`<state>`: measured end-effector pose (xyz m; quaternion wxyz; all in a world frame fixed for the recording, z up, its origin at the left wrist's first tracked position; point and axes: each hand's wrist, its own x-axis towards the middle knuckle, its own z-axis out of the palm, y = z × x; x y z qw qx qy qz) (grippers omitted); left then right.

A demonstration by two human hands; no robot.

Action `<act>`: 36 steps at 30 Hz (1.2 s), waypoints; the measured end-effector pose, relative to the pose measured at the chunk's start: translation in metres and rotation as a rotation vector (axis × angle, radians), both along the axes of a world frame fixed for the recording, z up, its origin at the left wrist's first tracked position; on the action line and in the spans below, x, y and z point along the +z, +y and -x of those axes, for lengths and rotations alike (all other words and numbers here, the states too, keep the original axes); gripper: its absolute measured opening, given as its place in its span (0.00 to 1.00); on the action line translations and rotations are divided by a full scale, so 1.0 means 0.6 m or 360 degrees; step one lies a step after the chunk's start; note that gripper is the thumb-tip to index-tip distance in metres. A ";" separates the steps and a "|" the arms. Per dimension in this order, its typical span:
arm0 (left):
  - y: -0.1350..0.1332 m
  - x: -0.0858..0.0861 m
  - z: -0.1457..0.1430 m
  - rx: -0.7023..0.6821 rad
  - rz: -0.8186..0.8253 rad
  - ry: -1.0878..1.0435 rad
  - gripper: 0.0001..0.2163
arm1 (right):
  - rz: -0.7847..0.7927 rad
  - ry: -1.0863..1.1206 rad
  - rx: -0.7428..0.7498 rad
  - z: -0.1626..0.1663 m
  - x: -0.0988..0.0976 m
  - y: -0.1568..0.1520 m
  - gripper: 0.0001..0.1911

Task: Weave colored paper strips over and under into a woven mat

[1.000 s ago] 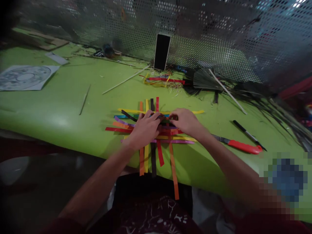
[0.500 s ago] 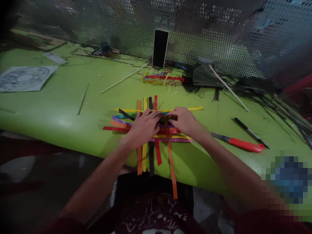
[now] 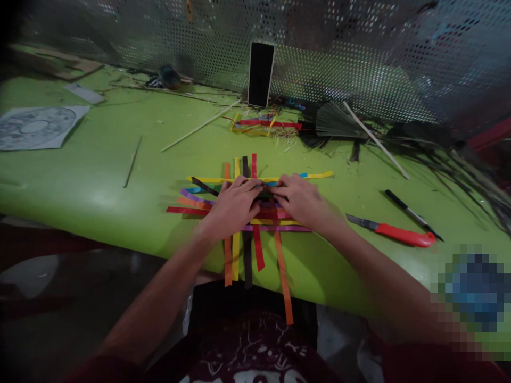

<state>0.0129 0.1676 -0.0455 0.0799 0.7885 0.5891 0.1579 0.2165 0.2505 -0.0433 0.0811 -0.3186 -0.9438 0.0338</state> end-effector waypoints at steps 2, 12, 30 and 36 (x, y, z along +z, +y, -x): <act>0.000 0.000 0.000 0.0003 0.0010 0.0005 0.15 | -0.0003 -0.0010 -0.0025 0.003 0.005 -0.003 0.17; 0.001 -0.004 0.003 0.0003 0.0040 0.0020 0.16 | 0.0364 -0.0057 -0.0102 0.033 0.064 0.055 0.08; 0.000 0.002 0.002 -0.0004 0.0053 0.0026 0.14 | 0.0563 -0.0103 -0.0093 0.056 0.044 0.069 0.05; 0.000 0.002 0.001 0.0004 0.0043 0.0057 0.14 | 0.0691 -0.0181 -0.0079 0.064 0.047 0.083 0.08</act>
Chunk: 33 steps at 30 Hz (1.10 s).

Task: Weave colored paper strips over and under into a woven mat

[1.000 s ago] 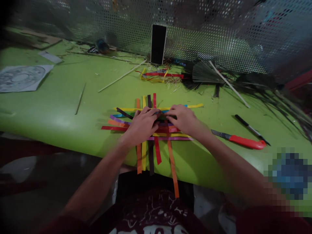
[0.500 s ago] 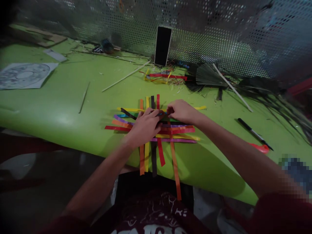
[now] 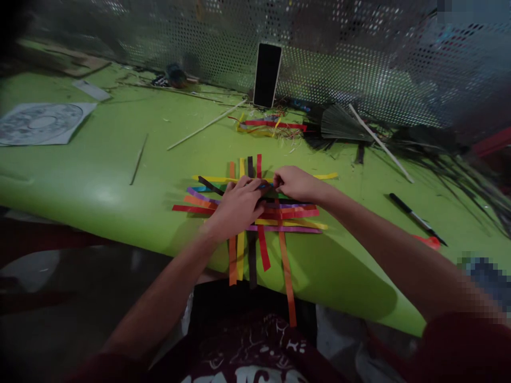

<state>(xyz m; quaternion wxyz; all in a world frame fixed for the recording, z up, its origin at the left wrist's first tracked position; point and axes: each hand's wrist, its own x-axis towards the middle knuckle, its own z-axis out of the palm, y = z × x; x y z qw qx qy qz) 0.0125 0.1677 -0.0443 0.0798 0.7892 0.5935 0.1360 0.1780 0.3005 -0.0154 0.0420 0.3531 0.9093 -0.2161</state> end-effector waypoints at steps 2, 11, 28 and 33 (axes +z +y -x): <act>0.000 0.000 0.000 0.0006 0.0005 -0.0011 0.14 | 0.0034 -0.0008 0.0013 0.001 0.003 0.002 0.08; 0.000 -0.002 0.003 -0.0015 -0.0019 -0.0056 0.12 | -0.0017 0.0103 -0.0078 0.002 -0.007 -0.001 0.02; 0.000 -0.013 0.013 -0.0074 -0.0161 -0.0201 0.10 | 0.0101 0.0175 -0.0282 0.034 -0.025 0.008 0.01; -0.003 -0.011 0.011 -0.0070 -0.0147 -0.0196 0.11 | 0.0048 0.0169 -0.0320 0.036 -0.013 0.006 0.05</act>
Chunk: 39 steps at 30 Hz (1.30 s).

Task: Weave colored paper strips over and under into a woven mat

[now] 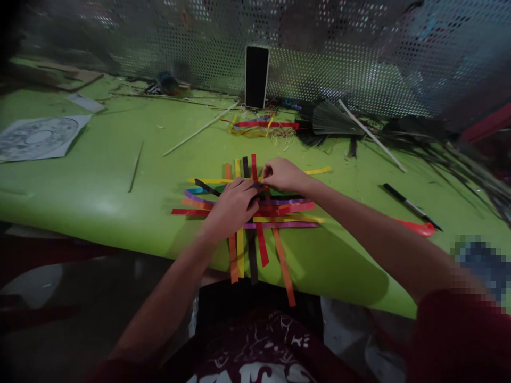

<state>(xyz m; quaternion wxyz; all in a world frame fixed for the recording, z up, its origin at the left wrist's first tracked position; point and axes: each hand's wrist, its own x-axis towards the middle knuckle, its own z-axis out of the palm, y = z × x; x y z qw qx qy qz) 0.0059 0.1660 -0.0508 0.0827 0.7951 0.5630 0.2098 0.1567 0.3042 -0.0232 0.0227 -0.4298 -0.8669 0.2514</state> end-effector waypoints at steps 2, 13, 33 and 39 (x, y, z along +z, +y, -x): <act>0.001 -0.003 0.000 0.0001 -0.0016 -0.0004 0.11 | -0.0038 0.0012 -0.0004 -0.009 0.021 -0.004 0.08; -0.001 0.022 0.001 0.0032 -0.0198 0.0101 0.11 | -0.0301 0.0148 0.0418 -0.067 0.034 -0.033 0.12; 0.055 0.008 0.023 0.0021 0.0038 0.0105 0.15 | -0.0396 0.0266 0.0562 -0.075 -0.039 -0.005 0.13; 0.058 0.001 0.026 0.0028 0.0023 0.0077 0.14 | -0.0354 0.0358 0.0581 -0.080 -0.035 -0.007 0.14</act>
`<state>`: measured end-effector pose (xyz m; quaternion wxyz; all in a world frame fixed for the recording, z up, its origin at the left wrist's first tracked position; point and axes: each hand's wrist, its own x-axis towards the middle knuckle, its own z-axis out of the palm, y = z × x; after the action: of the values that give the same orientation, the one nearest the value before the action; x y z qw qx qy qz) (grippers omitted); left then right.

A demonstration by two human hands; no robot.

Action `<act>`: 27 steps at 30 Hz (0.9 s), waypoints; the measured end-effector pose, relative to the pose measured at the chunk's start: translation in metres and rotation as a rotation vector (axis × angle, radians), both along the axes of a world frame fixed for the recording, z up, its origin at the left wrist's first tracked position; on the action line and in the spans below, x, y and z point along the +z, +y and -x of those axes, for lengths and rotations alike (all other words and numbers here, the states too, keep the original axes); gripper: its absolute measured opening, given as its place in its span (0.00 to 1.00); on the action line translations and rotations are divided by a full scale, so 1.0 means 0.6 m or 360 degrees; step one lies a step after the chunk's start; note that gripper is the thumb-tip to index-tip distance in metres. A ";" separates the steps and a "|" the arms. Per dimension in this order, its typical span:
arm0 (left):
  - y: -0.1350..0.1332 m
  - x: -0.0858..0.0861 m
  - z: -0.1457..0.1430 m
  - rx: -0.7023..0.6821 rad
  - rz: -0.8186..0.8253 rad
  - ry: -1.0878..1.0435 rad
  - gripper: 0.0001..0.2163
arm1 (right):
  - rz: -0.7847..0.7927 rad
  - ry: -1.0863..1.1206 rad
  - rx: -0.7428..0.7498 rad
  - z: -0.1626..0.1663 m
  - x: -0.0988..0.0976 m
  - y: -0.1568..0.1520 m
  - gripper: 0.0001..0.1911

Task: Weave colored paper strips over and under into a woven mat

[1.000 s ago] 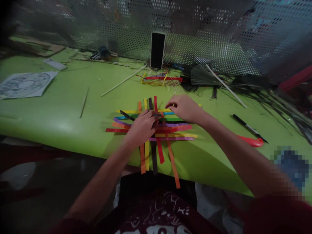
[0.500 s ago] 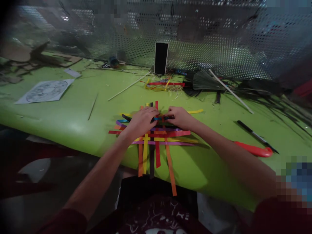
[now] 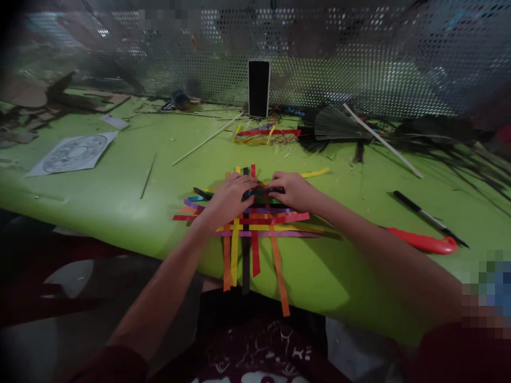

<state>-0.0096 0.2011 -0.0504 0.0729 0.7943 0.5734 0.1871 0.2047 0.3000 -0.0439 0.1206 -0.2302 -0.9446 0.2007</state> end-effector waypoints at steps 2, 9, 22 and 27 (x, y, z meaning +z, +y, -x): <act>0.001 -0.002 0.001 -0.0002 -0.0010 -0.0016 0.14 | 0.0000 -0.0011 0.0012 -0.001 -0.001 0.001 0.14; -0.009 -0.002 0.000 -0.0003 -0.0004 -0.0048 0.14 | -0.0068 -0.0078 0.0023 0.003 -0.002 -0.004 0.16; -0.016 0.001 0.000 0.0033 0.0013 -0.0026 0.13 | -0.0049 -0.0098 0.0054 0.004 -0.006 -0.004 0.15; -0.017 0.003 -0.002 0.0039 0.0008 -0.0033 0.14 | 0.0051 -0.0007 0.0014 0.009 -0.010 -0.008 0.16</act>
<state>-0.0086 0.1907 -0.0486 0.0785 0.7851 0.5828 0.1947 0.1994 0.2952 -0.0498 0.1140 -0.2284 -0.9425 0.2158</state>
